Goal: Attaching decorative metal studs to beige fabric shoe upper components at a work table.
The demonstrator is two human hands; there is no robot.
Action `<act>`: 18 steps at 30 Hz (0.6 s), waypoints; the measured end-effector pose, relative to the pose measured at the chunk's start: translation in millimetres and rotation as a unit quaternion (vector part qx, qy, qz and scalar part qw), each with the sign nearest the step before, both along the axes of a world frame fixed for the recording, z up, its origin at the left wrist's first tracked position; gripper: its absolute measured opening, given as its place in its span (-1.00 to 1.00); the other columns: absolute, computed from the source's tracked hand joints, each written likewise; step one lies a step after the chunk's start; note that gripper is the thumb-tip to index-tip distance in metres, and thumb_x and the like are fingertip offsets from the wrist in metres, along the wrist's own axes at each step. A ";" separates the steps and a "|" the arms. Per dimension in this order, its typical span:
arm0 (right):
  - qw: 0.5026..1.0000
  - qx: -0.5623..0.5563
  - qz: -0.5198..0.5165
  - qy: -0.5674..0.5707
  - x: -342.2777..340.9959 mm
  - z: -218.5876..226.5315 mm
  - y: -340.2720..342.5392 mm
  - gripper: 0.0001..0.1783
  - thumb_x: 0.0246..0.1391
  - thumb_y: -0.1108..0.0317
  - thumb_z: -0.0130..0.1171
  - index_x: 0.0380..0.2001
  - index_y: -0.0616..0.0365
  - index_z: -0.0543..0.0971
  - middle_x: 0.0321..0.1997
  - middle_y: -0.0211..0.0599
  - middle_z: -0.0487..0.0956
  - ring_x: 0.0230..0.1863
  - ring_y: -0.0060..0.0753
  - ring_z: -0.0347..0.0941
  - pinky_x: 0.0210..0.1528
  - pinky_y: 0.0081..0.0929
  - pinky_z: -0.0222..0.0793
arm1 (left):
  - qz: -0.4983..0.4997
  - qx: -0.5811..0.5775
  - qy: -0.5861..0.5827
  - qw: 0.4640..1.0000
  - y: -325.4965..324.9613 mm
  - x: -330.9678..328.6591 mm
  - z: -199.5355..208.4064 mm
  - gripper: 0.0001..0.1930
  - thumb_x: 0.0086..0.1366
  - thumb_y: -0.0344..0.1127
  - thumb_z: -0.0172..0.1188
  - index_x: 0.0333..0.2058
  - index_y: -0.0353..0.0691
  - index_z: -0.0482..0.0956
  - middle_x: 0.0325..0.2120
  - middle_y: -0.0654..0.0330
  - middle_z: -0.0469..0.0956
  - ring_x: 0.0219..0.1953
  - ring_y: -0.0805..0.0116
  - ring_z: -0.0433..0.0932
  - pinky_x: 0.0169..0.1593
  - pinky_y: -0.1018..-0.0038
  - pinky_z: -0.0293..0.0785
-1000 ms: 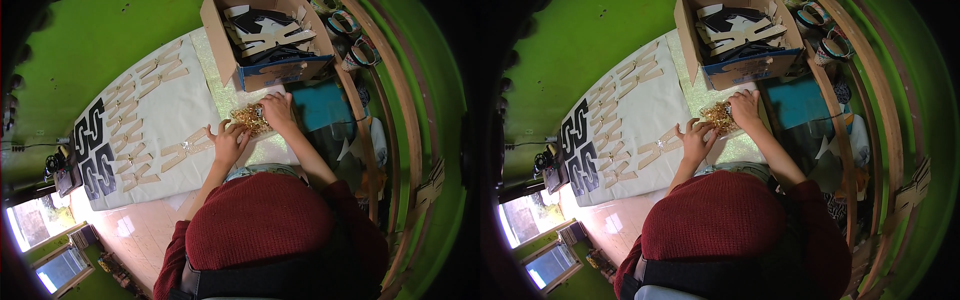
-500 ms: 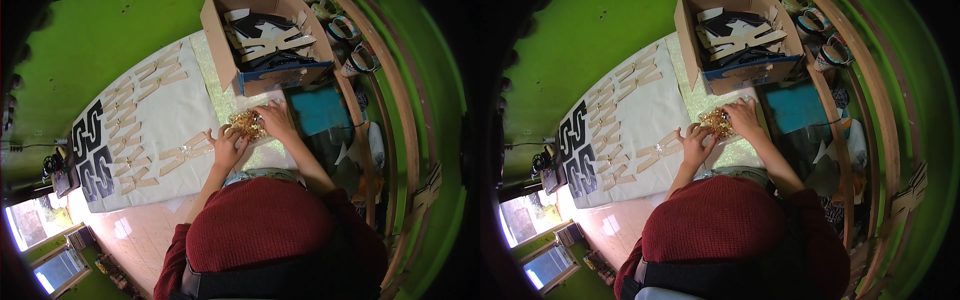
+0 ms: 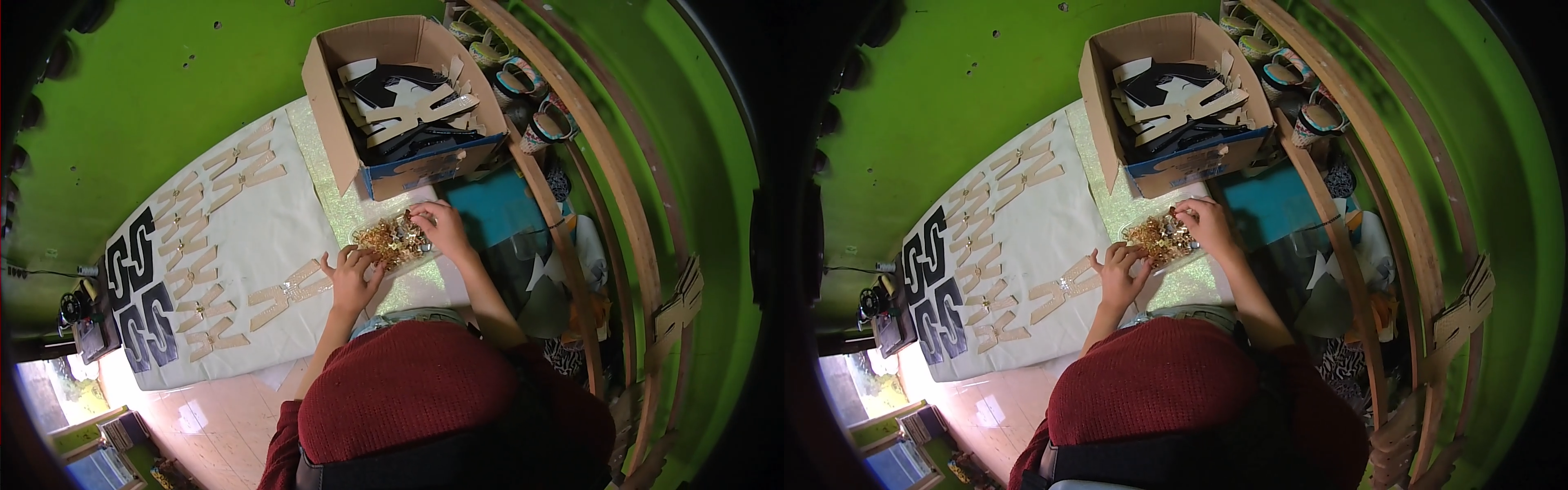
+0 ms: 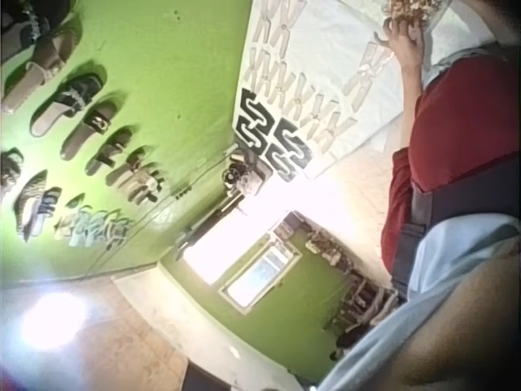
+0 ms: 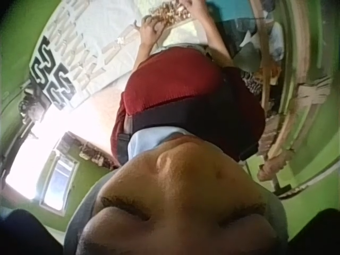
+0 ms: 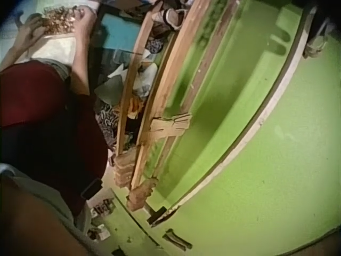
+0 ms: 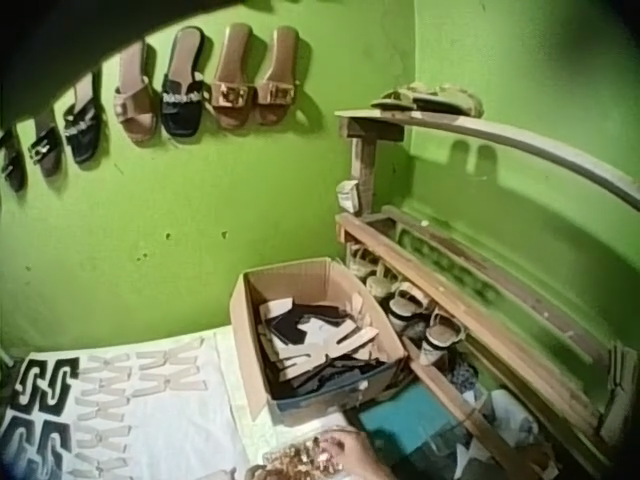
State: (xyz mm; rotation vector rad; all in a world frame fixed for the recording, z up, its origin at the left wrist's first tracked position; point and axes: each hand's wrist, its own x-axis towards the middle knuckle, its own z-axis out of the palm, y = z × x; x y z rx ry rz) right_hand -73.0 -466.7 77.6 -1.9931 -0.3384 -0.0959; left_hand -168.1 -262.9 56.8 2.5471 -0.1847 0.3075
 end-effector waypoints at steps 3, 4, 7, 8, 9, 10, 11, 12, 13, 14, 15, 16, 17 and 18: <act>0.999 0.041 -0.013 0.025 -1.4 6.5 -4.8 -0.88 0.00 0.42 0.21 -0.38 0.25 0.57 -0.33 -0.16 0.62 -0.32 -0.26 0.58 -0.30 -0.48 0.44 | -0.003 -0.001 0.000 1.000 0.1 0.9 -1.3 -0.84 0.10 -0.12 0.25 -0.36 0.03 0.63 -0.25 0.44 0.56 0.02 0.32 0.38 0.16 -0.08 -0.20; 0.997 0.068 -0.020 0.021 -3.4 11.4 -4.5 -0.86 0.02 0.41 0.21 -0.37 0.26 0.56 -0.33 -0.15 0.62 -0.32 -0.26 0.59 -0.29 -0.49 0.44 | 0.000 -0.005 0.006 1.000 0.1 0.9 0.1 -0.84 0.10 -0.12 0.24 -0.36 0.03 0.63 -0.25 0.44 0.55 0.02 0.32 0.37 0.16 -0.08 -0.20; 0.994 0.083 -0.066 -0.029 -8.9 24.1 2.3 -0.85 0.03 0.41 0.20 -0.35 0.27 0.54 -0.35 -0.18 0.62 -0.34 -0.29 0.59 -0.31 -0.51 0.43 | 0.002 -0.009 0.012 1.000 0.5 0.8 0.7 -0.84 0.10 -0.12 0.24 -0.35 0.03 0.62 -0.25 0.43 0.55 0.02 0.32 0.37 0.16 -0.07 -0.19; 0.994 0.083 -0.065 -0.030 -11.1 22.1 5.4 -0.85 0.03 0.41 0.20 -0.35 0.27 0.54 -0.35 -0.18 0.62 -0.34 -0.29 0.59 -0.31 -0.51 0.43 | 0.001 -0.009 0.012 1.000 0.7 0.7 0.5 -0.83 0.11 -0.12 0.24 -0.34 0.03 0.62 -0.24 0.42 0.54 0.03 0.33 0.37 0.16 -0.07 -0.18; 0.991 0.084 -0.089 -0.059 -13.5 17.6 8.3 -0.86 0.04 0.41 0.20 -0.35 0.26 0.53 -0.36 -0.19 0.61 -0.36 -0.32 0.58 -0.32 -0.52 0.43 | 0.002 -0.009 0.011 1.000 0.6 0.6 -0.6 -0.83 0.11 -0.12 0.24 -0.34 0.03 0.62 -0.24 0.42 0.54 0.03 0.33 0.37 0.16 -0.07 -0.18; 0.986 0.084 -0.114 -0.088 -14.5 13.3 9.8 -0.86 0.04 0.40 0.19 -0.36 0.26 0.53 -0.38 -0.21 0.61 -0.37 -0.34 0.58 -0.33 -0.53 0.43 | 0.001 -0.008 0.010 1.000 0.5 0.5 -2.2 -0.83 0.11 -0.12 0.24 -0.33 0.02 0.62 -0.23 0.42 0.54 0.03 0.33 0.37 0.16 -0.07 -0.18; 0.986 0.085 -0.112 -0.089 -14.1 10.5 10.1 -0.86 0.04 0.40 0.19 -0.36 0.26 0.53 -0.38 -0.21 0.61 -0.37 -0.34 0.58 -0.33 -0.53 0.43 | 0.001 -0.007 0.010 1.000 0.6 0.4 -3.1 -0.82 0.11 -0.12 0.24 -0.32 0.02 0.62 -0.23 0.41 0.54 0.03 0.33 0.37 0.16 -0.08 -0.17; 0.993 0.064 -0.087 -0.052 -15.2 7.1 10.6 -0.87 0.04 0.42 0.19 -0.36 0.26 0.53 -0.39 -0.22 0.61 -0.39 -0.40 0.57 -0.34 -0.55 0.43 | 0.003 -0.007 0.010 1.000 0.8 -0.6 -2.4 -0.82 0.11 -0.12 0.24 -0.32 0.02 0.62 -0.23 0.41 0.54 0.03 0.33 0.37 0.16 -0.08 -0.17; 0.997 0.044 -0.062 -0.016 -16.1 2.7 10.9 -0.89 0.04 0.44 0.18 -0.37 0.26 0.53 -0.40 -0.24 0.61 -0.40 -0.45 0.56 -0.34 -0.57 0.43 | 0.000 -0.007 0.015 1.000 0.7 -0.4 -1.3 -0.82 0.11 -0.13 0.24 -0.32 0.02 0.62 -0.22 0.41 0.54 0.03 0.33 0.37 0.17 -0.09 -0.17; 0.997 0.044 -0.060 -0.016 -16.8 -7.1 10.4 -0.89 0.04 0.44 0.18 -0.37 0.26 0.53 -0.40 -0.24 0.61 -0.40 -0.45 0.56 -0.34 -0.57 0.43 | -0.003 -0.006 0.019 1.000 0.4 -0.4 -0.3 -0.82 0.12 -0.13 0.23 -0.31 0.01 0.62 -0.21 0.40 0.54 0.03 0.33 0.37 0.17 -0.09 -0.17; 0.993 0.095 -0.071 -0.007 -16.3 -13.8 11.9 -0.91 0.04 0.46 0.17 -0.38 0.26 0.53 -0.41 -0.26 0.61 -0.41 -0.51 0.55 -0.35 -0.58 0.43 | 0.001 -0.005 0.019 1.000 0.4 -0.4 0.5 -0.82 0.12 -0.13 0.23 -0.31 0.01 0.62 -0.21 0.40 0.54 0.03 0.33 0.37 0.17 -0.09 -0.17; 0.986 0.146 -0.083 0.003 -16.1 -19.7 10.8 -0.93 0.04 0.48 0.16 -0.39 0.26 0.53 -0.42 -0.29 0.61 -0.42 -0.56 0.53 -0.36 -0.60 0.43 | -0.001 -0.010 0.014 1.000 -0.7 -0.5 1.2 -0.84 0.13 -0.15 0.23 -0.32 0.02 0.62 -0.22 0.41 0.55 0.02 0.34 0.38 0.16 -0.07 -0.16; 0.982 0.166 -0.081 0.035 -15.9 -24.3 4.8 -0.91 0.03 0.51 0.16 -0.36 0.26 0.51 -0.42 -0.36 0.58 -0.38 -0.63 0.50 -0.34 -0.64 0.42 | -0.002 -0.014 0.008 1.000 -1.6 -0.5 2.2 -0.86 0.13 -0.18 0.24 -0.32 0.02 0.62 -0.24 0.42 0.56 0.02 0.35 0.39 0.16 -0.05 -0.15; 0.982 0.167 -0.078 0.035 -15.2 -25.5 0.5 -0.91 0.03 0.51 0.16 -0.36 0.26 0.51 -0.42 -0.36 0.58 -0.38 -0.63 0.50 -0.34 -0.64 0.42 | 0.001 -0.013 0.008 1.000 -2.2 -0.7 4.1 -0.86 0.13 -0.18 0.24 -0.32 0.02 0.62 -0.24 0.42 0.56 0.02 0.35 0.39 0.16 -0.05 -0.15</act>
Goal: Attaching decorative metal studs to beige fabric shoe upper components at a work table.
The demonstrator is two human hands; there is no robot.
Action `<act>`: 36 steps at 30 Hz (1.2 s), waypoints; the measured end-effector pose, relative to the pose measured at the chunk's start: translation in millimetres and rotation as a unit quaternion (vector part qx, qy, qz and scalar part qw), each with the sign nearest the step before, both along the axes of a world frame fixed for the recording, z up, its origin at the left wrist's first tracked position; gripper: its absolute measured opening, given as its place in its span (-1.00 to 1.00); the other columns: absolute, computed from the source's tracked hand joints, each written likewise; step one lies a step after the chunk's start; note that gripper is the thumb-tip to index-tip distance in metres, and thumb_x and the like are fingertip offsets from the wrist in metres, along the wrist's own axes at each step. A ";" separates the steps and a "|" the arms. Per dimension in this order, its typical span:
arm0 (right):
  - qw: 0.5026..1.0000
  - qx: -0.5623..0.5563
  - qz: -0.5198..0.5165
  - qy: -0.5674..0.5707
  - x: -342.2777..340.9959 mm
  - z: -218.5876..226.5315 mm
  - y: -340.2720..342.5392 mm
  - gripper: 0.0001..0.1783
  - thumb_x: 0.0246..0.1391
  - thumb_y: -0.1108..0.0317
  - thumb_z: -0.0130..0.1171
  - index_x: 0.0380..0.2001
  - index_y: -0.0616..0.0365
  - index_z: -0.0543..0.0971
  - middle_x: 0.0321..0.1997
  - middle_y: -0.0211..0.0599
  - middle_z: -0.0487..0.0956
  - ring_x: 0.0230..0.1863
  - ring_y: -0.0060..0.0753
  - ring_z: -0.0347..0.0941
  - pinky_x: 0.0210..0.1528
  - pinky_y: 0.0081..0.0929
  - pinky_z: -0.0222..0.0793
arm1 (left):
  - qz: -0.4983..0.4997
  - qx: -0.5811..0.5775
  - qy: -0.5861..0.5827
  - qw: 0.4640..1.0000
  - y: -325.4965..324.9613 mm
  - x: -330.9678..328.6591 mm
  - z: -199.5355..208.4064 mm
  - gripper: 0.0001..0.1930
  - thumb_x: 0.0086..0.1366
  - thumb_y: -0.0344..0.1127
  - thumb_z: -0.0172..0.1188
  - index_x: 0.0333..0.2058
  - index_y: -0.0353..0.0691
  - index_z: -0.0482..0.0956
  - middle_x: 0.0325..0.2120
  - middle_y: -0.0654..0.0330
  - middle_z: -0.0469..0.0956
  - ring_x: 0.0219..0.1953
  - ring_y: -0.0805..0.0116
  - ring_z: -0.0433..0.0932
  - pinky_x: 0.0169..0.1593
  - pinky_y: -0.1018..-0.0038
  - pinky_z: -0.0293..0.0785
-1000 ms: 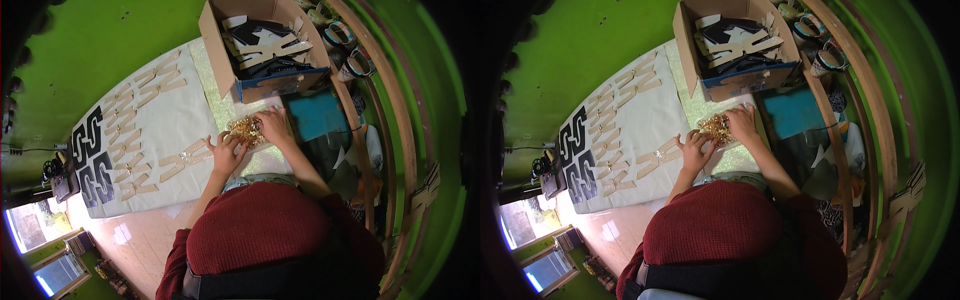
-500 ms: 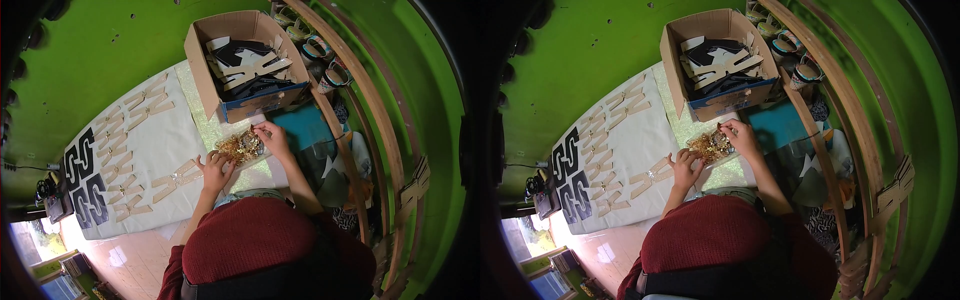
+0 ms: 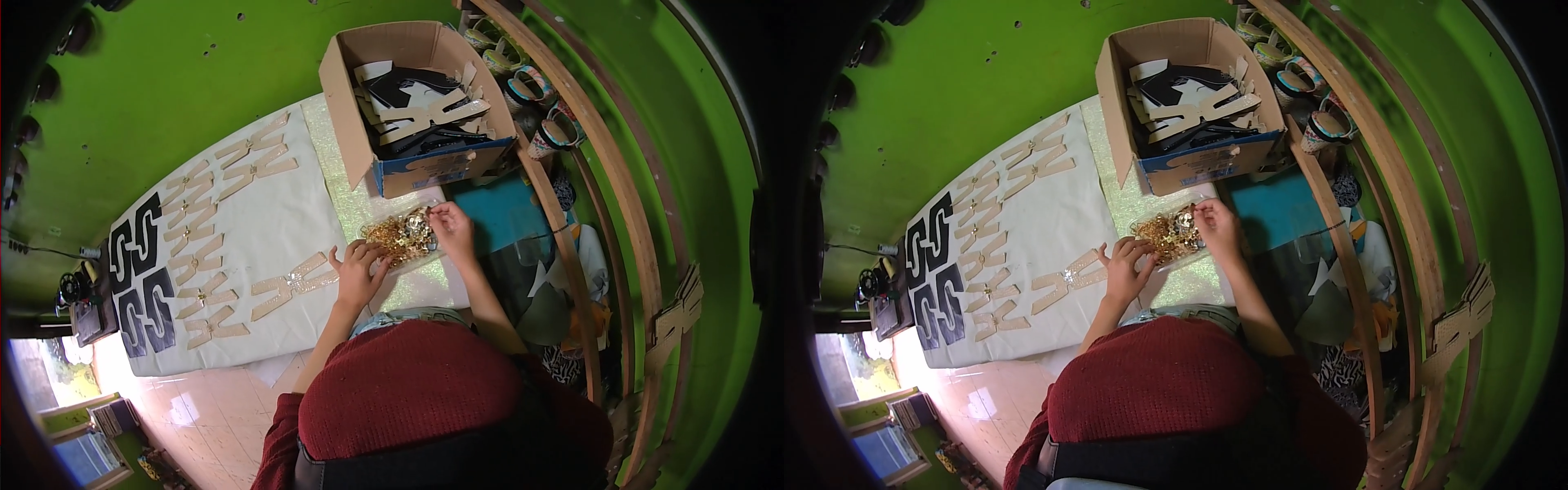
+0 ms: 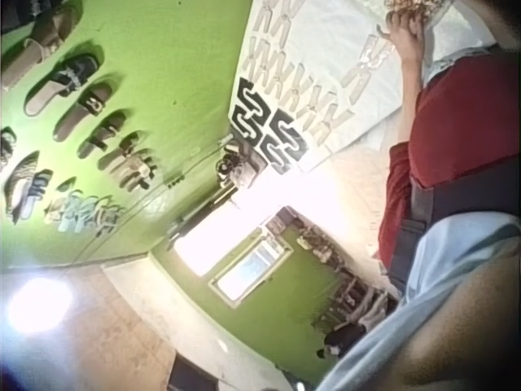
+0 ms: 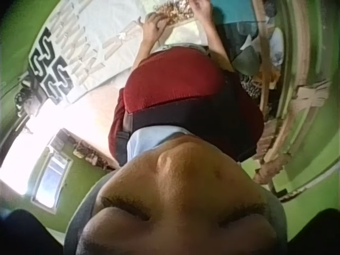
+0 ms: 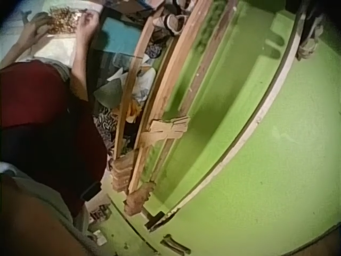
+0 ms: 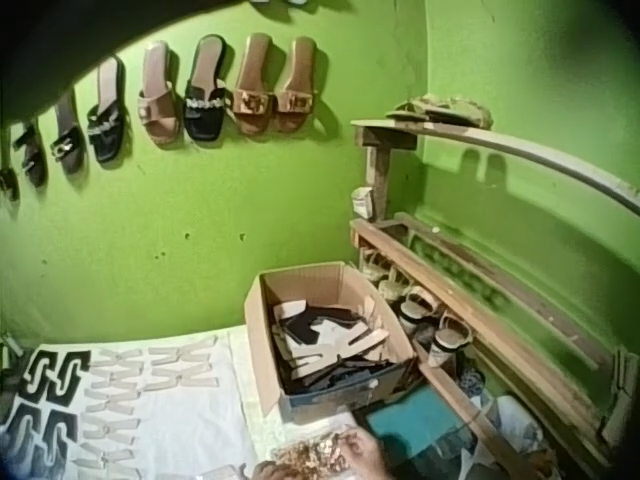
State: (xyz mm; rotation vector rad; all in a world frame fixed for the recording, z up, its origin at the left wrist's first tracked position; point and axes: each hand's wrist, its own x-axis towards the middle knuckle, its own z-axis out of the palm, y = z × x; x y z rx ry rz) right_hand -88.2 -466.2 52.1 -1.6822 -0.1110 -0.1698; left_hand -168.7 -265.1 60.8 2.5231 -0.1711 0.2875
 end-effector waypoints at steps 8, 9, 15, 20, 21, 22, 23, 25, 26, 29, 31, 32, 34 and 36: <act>0.982 0.099 0.095 0.129 -14.9 20.5 2.4 -0.73 -0.03 0.54 0.22 -0.21 0.27 0.46 -0.27 -0.38 0.51 -0.29 -0.64 0.46 -0.26 -0.72 0.39 | 0.045 -0.060 0.020 0.997 3.6 -0.7 16.8 -0.85 0.18 -0.18 0.18 -0.32 -0.02 0.63 -0.26 0.38 0.58 0.00 0.33 0.40 0.17 -0.11 -0.16; 0.980 0.090 0.116 0.135 -18.2 22.0 5.5 -0.70 -0.04 0.54 0.24 -0.18 0.27 0.46 -0.26 -0.36 0.51 -0.28 -0.64 0.46 -0.26 -0.71 0.39 | 0.050 -0.067 0.018 0.996 3.5 -1.6 20.3 -0.85 0.17 -0.17 0.19 -0.32 -0.02 0.63 -0.30 0.37 0.59 -0.02 0.35 0.41 0.18 -0.09 -0.16; 0.961 0.072 0.203 0.173 -44.6 40.7 35.7 -0.68 -0.07 0.55 0.25 -0.17 0.25 0.49 -0.24 -0.37 0.53 -0.27 -0.61 0.47 -0.19 -0.65 0.44 | 0.064 -0.177 0.062 0.980 10.9 -20.0 29.2 -0.78 0.21 -0.15 0.18 -0.24 -0.09 0.64 -0.39 0.26 0.60 -0.23 0.35 0.52 0.15 0.09 -0.02; 0.971 -0.011 0.233 0.056 -59.1 54.7 70.1 -0.71 -0.12 0.63 0.23 -0.24 0.26 0.52 -0.28 -0.35 0.55 -0.26 -0.55 0.52 -0.13 -0.60 0.47 | 0.025 -0.414 0.100 0.904 32.1 -27.5 24.0 -0.70 0.26 -0.26 0.16 -0.13 -0.34 0.57 -0.32 0.11 0.63 -0.24 0.46 0.56 -0.20 0.50 0.46; 0.973 -0.017 0.230 0.023 -63.9 61.9 77.6 -0.72 -0.14 0.66 0.20 -0.26 0.27 0.52 -0.27 -0.30 0.55 -0.25 -0.49 0.54 -0.14 -0.57 0.48 | 0.021 -0.446 0.126 0.886 37.5 -29.9 28.4 -0.73 0.26 -0.32 0.17 -0.14 -0.38 0.57 -0.30 0.15 0.62 -0.20 0.50 0.54 -0.11 0.52 0.45; 0.972 -0.017 0.232 0.025 -67.0 63.5 83.6 -0.72 -0.14 0.66 0.20 -0.26 0.27 0.52 -0.27 -0.30 0.55 -0.25 -0.49 0.54 -0.14 -0.57 0.48 | 0.023 -0.447 0.127 0.885 41.8 -33.3 26.8 -0.73 0.26 -0.32 0.17 -0.14 -0.38 0.57 -0.30 0.15 0.62 -0.20 0.50 0.54 -0.11 0.52 0.45; 0.973 -0.042 0.227 -0.013 -69.2 64.1 89.4 -0.72 -0.13 0.67 0.20 -0.26 0.27 0.53 -0.26 -0.28 0.55 -0.25 -0.48 0.54 -0.13 -0.57 0.48 | 0.032 -0.513 0.140 0.846 46.2 -36.9 24.6 -0.74 0.24 -0.34 0.19 -0.15 -0.39 0.57 -0.29 0.15 0.61 -0.21 0.50 0.54 -0.11 0.53 0.45; 0.969 -0.087 0.228 -0.049 -74.6 71.2 101.7 -0.71 -0.13 0.69 0.18 -0.25 0.26 0.53 -0.22 -0.24 0.56 -0.21 -0.44 0.55 -0.08 -0.55 0.47 | 0.042 -0.614 0.154 0.773 57.5 -44.2 27.3 -0.75 0.22 -0.40 0.22 -0.16 -0.41 0.55 -0.27 0.17 0.61 -0.21 0.49 0.54 -0.09 0.57 0.45; 0.968 -0.087 0.232 -0.047 -77.9 68.1 109.1 -0.71 -0.13 0.69 0.18 -0.25 0.26 0.53 -0.22 -0.24 0.56 -0.21 -0.44 0.55 -0.08 -0.55 0.47 | 0.046 -0.614 0.154 0.772 64.4 -48.6 25.8 -0.75 0.22 -0.40 0.22 -0.16 -0.41 0.55 -0.27 0.17 0.61 -0.21 0.49 0.54 -0.09 0.57 0.45; 0.967 0.010 0.256 -0.004 -84.8 59.2 129.5 -0.67 -0.12 0.68 0.18 -0.20 0.26 0.52 -0.15 -0.23 0.54 -0.15 -0.43 0.54 -0.05 -0.54 0.46 | 0.061 -0.573 0.117 0.809 83.5 -58.1 24.5 -0.78 0.21 -0.41 0.22 -0.19 -0.38 0.58 -0.28 0.17 0.61 -0.21 0.48 0.54 -0.08 0.55 0.44; 0.962 0.076 0.262 0.030 -90.0 55.0 142.9 -0.69 -0.04 0.66 0.16 -0.16 0.29 0.50 -0.09 -0.24 0.52 -0.07 -0.42 0.51 -0.03 -0.53 0.46 | 0.095 -0.432 0.019 0.897 96.6 -65.6 28.2 -0.83 0.17 -0.44 0.23 -0.23 -0.29 0.62 -0.31 0.18 0.63 -0.24 0.43 0.56 -0.10 0.49 0.44; 0.961 0.076 0.265 0.034 -92.4 53.2 149.5 -0.69 -0.04 0.66 0.16 -0.16 0.29 0.50 -0.09 -0.24 0.52 -0.07 -0.42 0.51 -0.03 -0.53 0.46 | 0.100 -0.432 0.021 0.896 102.9 -68.9 30.2 -0.83 0.17 -0.44 0.23 -0.23 -0.29 0.62 -0.31 0.18 0.63 -0.24 0.43 0.56 -0.10 0.49 0.44; 0.950 0.162 0.242 0.116 -97.6 48.8 162.7 -0.72 0.03 0.61 0.14 -0.13 0.31 0.49 -0.05 -0.25 0.50 -0.03 -0.45 0.48 -0.03 -0.54 0.45 | 0.115 -0.337 -0.023 0.934 116.4 -76.5 34.7 -0.84 0.11 -0.44 0.27 -0.29 -0.19 0.65 -0.35 0.19 0.64 -0.29 0.36 0.57 -0.09 0.44 0.39; 0.956 0.127 0.251 0.083 -99.6 43.6 174.2 -0.73 0.06 0.56 0.14 -0.13 0.33 0.49 -0.07 -0.25 0.52 -0.07 -0.46 0.49 -0.04 -0.56 0.45 | 0.102 -0.289 -0.034 0.951 130.9 -81.3 39.0 -0.84 0.08 -0.42 0.29 -0.30 -0.17 0.65 -0.37 0.20 0.64 -0.29 0.32 0.56 -0.08 0.43 0.35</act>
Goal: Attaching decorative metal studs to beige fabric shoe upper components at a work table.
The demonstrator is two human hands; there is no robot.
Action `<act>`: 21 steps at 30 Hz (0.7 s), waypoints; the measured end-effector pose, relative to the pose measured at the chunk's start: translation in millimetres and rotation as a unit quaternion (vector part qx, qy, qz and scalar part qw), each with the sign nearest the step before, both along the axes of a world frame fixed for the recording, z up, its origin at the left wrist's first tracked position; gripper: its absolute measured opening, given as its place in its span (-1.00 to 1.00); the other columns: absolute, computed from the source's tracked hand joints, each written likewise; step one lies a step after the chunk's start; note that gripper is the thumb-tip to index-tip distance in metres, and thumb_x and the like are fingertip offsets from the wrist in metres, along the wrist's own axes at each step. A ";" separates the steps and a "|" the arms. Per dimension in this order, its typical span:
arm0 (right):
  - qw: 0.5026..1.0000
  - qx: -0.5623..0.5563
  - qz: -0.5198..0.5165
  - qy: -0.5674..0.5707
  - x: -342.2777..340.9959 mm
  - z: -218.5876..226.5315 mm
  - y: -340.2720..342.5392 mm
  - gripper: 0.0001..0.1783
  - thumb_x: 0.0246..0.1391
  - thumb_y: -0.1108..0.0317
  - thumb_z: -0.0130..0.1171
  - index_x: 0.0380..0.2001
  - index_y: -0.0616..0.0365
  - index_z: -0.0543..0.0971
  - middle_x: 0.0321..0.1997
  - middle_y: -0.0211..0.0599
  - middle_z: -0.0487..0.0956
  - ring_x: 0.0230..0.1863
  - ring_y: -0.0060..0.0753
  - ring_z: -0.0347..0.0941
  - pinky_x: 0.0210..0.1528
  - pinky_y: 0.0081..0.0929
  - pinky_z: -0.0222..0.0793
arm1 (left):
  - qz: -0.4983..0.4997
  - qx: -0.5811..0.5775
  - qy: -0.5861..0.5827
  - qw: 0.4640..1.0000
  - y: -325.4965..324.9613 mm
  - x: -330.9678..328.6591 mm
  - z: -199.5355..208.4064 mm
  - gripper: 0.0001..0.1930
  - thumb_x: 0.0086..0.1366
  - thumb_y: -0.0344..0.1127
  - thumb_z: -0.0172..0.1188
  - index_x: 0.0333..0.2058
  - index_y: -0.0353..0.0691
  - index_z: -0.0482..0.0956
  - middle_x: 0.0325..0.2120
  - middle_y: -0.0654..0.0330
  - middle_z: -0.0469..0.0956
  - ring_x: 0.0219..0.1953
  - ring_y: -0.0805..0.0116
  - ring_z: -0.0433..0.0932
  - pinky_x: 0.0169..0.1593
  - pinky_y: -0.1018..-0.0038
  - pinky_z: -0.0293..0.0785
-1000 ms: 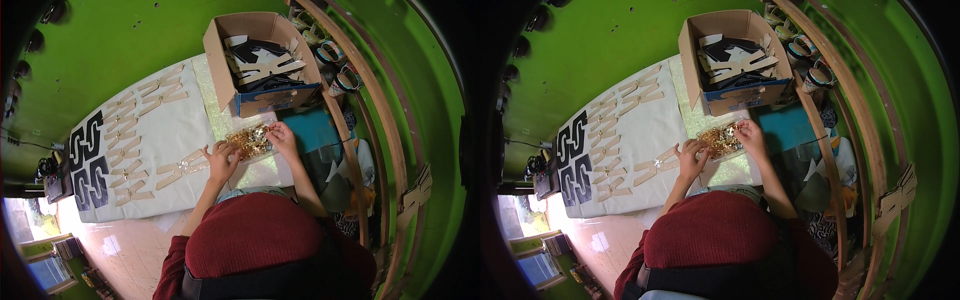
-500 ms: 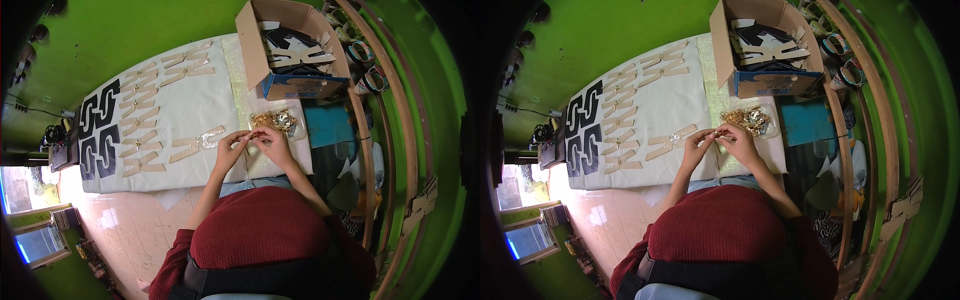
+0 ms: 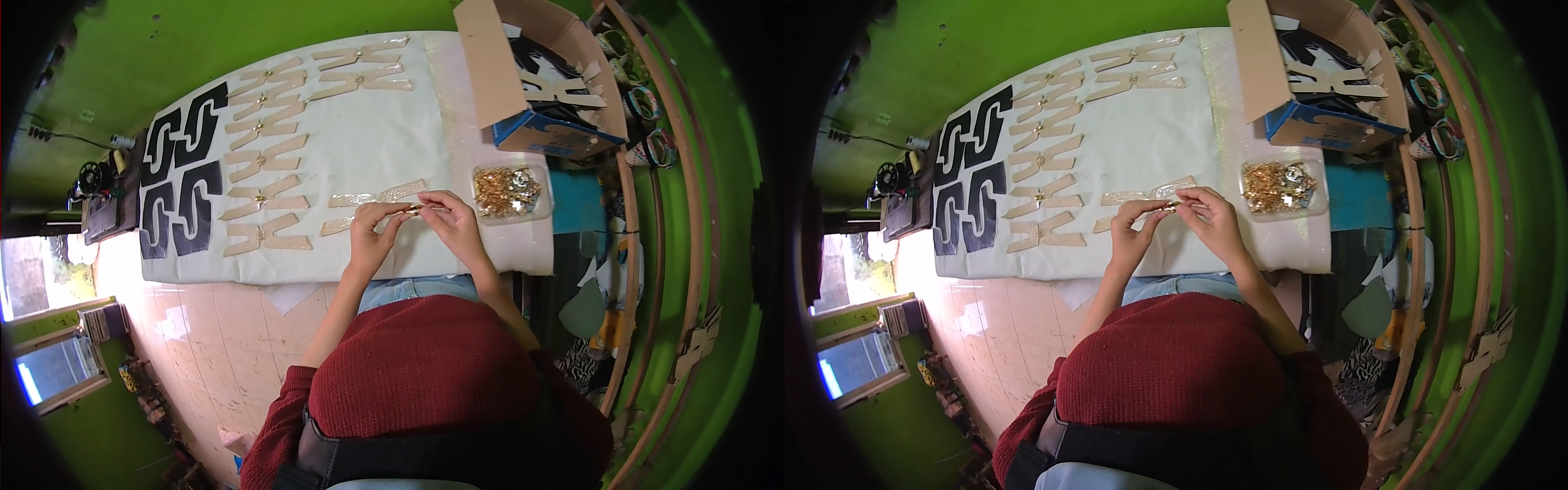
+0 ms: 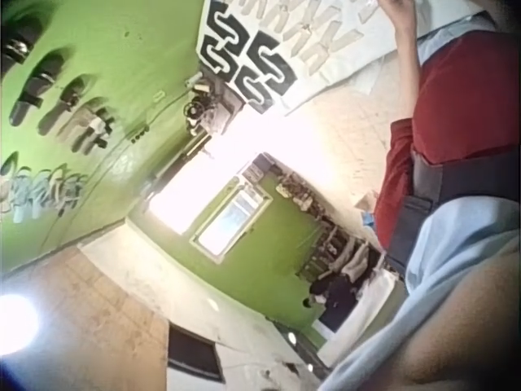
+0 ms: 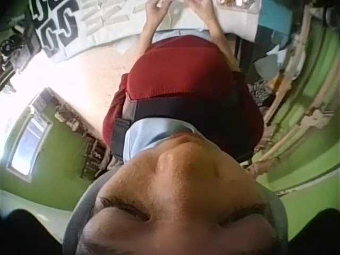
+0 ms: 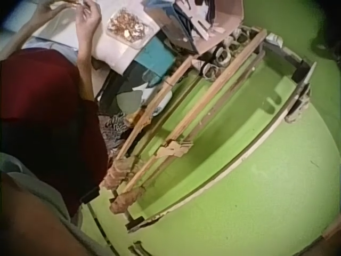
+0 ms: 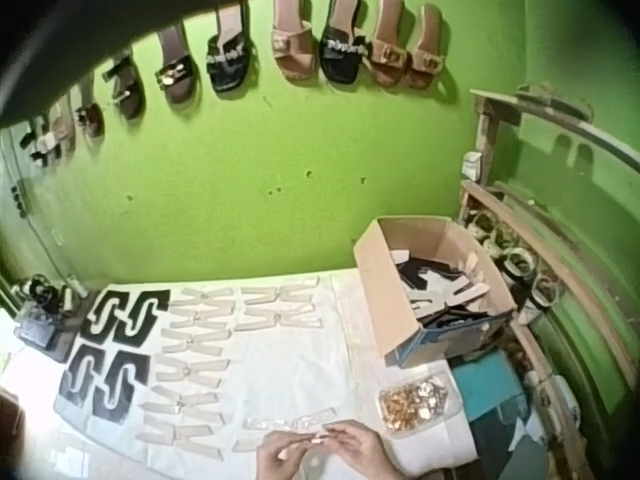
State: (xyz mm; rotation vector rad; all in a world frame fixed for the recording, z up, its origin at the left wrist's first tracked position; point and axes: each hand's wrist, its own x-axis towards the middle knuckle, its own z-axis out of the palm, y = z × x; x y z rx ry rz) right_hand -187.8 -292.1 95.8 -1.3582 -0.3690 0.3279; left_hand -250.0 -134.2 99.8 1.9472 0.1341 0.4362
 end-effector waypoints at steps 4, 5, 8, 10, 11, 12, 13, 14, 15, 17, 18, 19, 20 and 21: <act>0.993 -0.079 0.066 0.059 -7.6 -9.9 19.2 -0.78 0.03 0.54 0.19 -0.20 0.33 0.54 -0.22 -0.26 0.60 -0.20 -0.51 0.54 -0.08 -0.60 0.46 | -0.043 0.086 0.003 0.995 24.2 -11.2 -12.9 -0.84 0.04 -0.37 0.32 -0.34 -0.15 0.65 -0.40 0.22 0.64 -0.30 0.28 0.56 -0.04 0.39 0.25; 0.989 -0.116 0.068 0.055 -9.9 -15.3 22.6 -0.80 0.03 0.55 0.20 -0.23 0.34 0.56 -0.28 -0.27 0.62 -0.24 -0.53 0.55 -0.10 -0.61 0.46 | -0.043 0.084 0.006 0.995 29.7 -13.6 -19.2 -0.84 0.04 -0.37 0.32 -0.34 -0.15 0.65 -0.40 0.22 0.64 -0.30 0.28 0.56 -0.04 0.39 0.25; 0.984 -0.160 0.055 0.059 -13.7 -46.3 24.0 -0.83 0.02 0.56 0.19 -0.26 0.33 0.58 -0.31 -0.27 0.63 -0.25 -0.54 0.56 -0.13 -0.62 0.47 | -0.047 0.055 0.044 0.996 48.1 -12.5 -37.3 -0.81 0.04 -0.35 0.32 -0.30 -0.12 0.64 -0.37 0.24 0.63 -0.27 0.28 0.56 -0.01 0.35 0.24; 0.986 -0.156 0.035 0.051 -19.4 -62.0 28.5 -0.83 0.02 0.57 0.19 -0.27 0.33 0.57 -0.31 -0.27 0.63 -0.25 -0.53 0.56 -0.15 -0.61 0.47 | -0.040 0.123 0.050 0.990 61.3 -10.2 -48.3 -0.73 0.02 -0.32 0.34 -0.24 -0.10 0.62 -0.32 0.25 0.61 -0.18 0.25 0.53 0.03 0.34 0.20; 0.988 -0.151 0.018 0.042 -22.5 -68.1 30.7 -0.83 0.02 0.57 0.19 -0.27 0.34 0.57 -0.31 -0.26 0.63 -0.24 -0.52 0.56 -0.16 -0.60 0.48 | -0.071 0.136 0.092 0.984 71.1 -6.7 -61.6 -0.56 -0.05 -0.28 0.38 -0.12 -0.07 0.54 -0.15 0.25 0.54 -0.02 0.24 0.44 0.07 0.24 0.13; 0.987 -0.153 0.015 0.044 -23.7 -71.6 32.9 -0.83 0.02 0.57 0.19 -0.27 0.34 0.57 -0.31 -0.26 0.63 -0.24 -0.52 0.56 -0.16 -0.60 0.48 | -0.075 0.134 0.092 0.984 71.4 -2.8 -57.7 -0.56 -0.05 -0.28 0.38 -0.12 -0.07 0.54 -0.15 0.25 0.54 -0.02 0.24 0.44 0.07 0.24 0.13; 0.987 -0.154 0.005 0.048 -23.7 -75.2 35.9 -0.83 0.01 0.56 0.19 -0.27 0.33 0.57 -0.32 -0.26 0.63 -0.24 -0.51 0.56 -0.16 -0.59 0.48 | -0.071 0.200 0.097 0.972 70.5 0.5 -53.4 -0.47 -0.10 -0.27 0.41 -0.07 -0.06 0.51 -0.09 0.24 0.50 0.03 0.25 0.40 0.08 0.21 0.12; 0.987 -0.155 -0.005 0.051 -23.1 -78.8 38.7 -0.83 0.01 0.55 0.19 -0.28 0.33 0.57 -0.33 -0.25 0.63 -0.24 -0.50 0.57 -0.16 -0.59 0.48 | -0.066 0.266 0.101 0.956 70.2 4.7 -49.5 -0.39 -0.15 -0.26 0.43 -0.03 -0.04 0.47 -0.02 0.24 0.45 0.07 0.25 0.36 0.09 0.18 0.10; 0.986 -0.157 -0.006 0.051 -21.9 -79.2 43.0 -0.83 0.01 0.55 0.19 -0.28 0.33 0.57 -0.33 -0.25 0.63 -0.24 -0.50 0.57 -0.16 -0.59 0.48 | -0.102 0.279 0.158 0.942 74.0 10.2 -51.2 -0.30 -0.18 -0.24 0.45 0.03 0.04 0.41 0.04 0.28 0.35 0.15 0.26 0.24 0.10 0.10 -0.02; 0.982 -0.191 -0.001 -0.012 -18.2 -79.9 51.0 -0.82 -0.01 0.54 0.21 -0.28 0.29 0.58 -0.35 -0.23 0.63 -0.28 -0.52 0.57 -0.20 -0.59 0.48 | -0.108 0.298 0.169 0.933 77.5 16.2 -54.5 -0.32 -0.20 -0.22 0.46 0.00 0.04 0.43 -0.01 0.29 0.39 0.11 0.26 0.28 0.08 0.12 0.00; 0.981 -0.193 -0.002 -0.011 -15.2 -80.0 54.2 -0.82 -0.01 0.54 0.21 -0.28 0.29 0.58 -0.35 -0.23 0.63 -0.28 -0.52 0.57 -0.20 -0.59 0.48 | -0.114 0.320 0.182 0.923 78.4 20.2 -52.3 -0.34 -0.22 -0.21 0.47 -0.04 0.03 0.45 -0.07 0.31 0.42 0.06 0.26 0.32 0.05 0.14 0.02; 0.974 -0.219 -0.002 -0.052 -11.9 -80.1 56.9 -0.82 -0.02 0.53 0.22 -0.28 0.27 0.58 -0.37 -0.22 0.63 -0.31 -0.53 0.57 -0.24 -0.59 0.47 | -0.116 0.318 0.182 0.923 79.2 24.9 -50.2 -0.34 -0.22 -0.21 0.47 -0.04 0.03 0.45 -0.07 0.31 0.42 0.06 0.26 0.32 0.05 0.14 0.02; 0.965 -0.244 -0.001 -0.093 -10.0 -80.0 58.6 -0.82 -0.03 0.52 0.22 -0.28 0.24 0.59 -0.38 -0.22 0.63 -0.34 -0.54 0.56 -0.27 -0.58 0.47 | -0.131 0.310 0.203 0.920 79.6 29.9 -48.1 -0.39 -0.24 -0.22 0.48 -0.10 0.02 0.48 -0.15 0.31 0.45 0.01 0.26 0.34 0.03 0.13 0.05; 0.965 -0.245 -0.001 -0.092 -9.1 -78.3 60.7 -0.82 -0.03 0.52 0.22 -0.28 0.24 0.59 -0.38 -0.22 0.63 -0.34 -0.54 0.56 -0.27 -0.58 0.47 | -0.144 0.303 0.224 0.915 80.9 33.5 -46.6 -0.43 -0.25 -0.23 0.48 -0.16 0.00 0.51 -0.23 0.32 0.47 -0.05 0.26 0.36 0.00 0.12 0.07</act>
